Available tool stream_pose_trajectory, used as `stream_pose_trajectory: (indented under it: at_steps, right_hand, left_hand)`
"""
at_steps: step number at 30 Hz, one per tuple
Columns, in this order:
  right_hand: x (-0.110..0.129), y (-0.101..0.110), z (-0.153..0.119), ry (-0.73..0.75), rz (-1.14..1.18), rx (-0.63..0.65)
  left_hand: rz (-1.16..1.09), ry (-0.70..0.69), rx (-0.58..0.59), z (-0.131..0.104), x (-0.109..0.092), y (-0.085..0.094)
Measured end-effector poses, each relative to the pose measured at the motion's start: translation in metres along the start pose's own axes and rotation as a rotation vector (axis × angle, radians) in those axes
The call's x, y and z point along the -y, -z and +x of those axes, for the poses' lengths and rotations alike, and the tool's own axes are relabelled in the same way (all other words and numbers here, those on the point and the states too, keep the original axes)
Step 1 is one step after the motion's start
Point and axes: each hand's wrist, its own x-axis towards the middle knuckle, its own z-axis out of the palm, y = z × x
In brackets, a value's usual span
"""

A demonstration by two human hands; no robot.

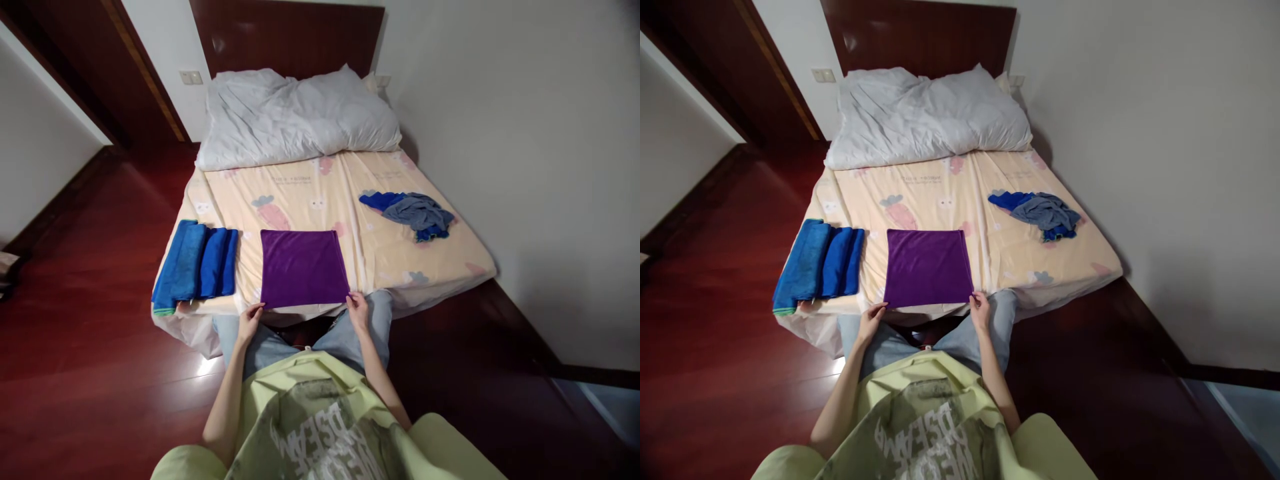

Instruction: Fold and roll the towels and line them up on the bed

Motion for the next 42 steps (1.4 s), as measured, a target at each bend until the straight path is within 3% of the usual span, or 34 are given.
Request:
stream_pose_trajectory:
  at_steps: [7,13,31,35,39,42]
  right_hand:
    - [0.015,0.009,-0.007,-0.104,0.172,0.072]
    - [0.018,0.011,-0.002,0.04,0.04,0.002]
    - [0.035,0.012,-0.007,0.143,-0.074,0.021]
    - [0.037,0.016,-0.001,0.211,-0.168,0.128]
    - [0.034,0.032,0.017,0.273,-0.246,0.297]
    - [0.03,0.045,0.026,0.264,-0.291,0.352]
  left_hand:
    - [-0.025,-0.051,-0.045,-0.003,-0.002,0.0]
    - [-0.016,-0.065,-0.091,-0.001,-0.005,0.0]
    - [0.03,-0.106,-0.109,0.001,-0.003,0.001]
    - [0.036,-0.106,-0.103,0.0,-0.005,0.002]
    - [0.056,-0.109,-0.091,-0.001,-0.009,0.002]
    - [0.074,-0.107,-0.08,-0.001,-0.009,0.002]
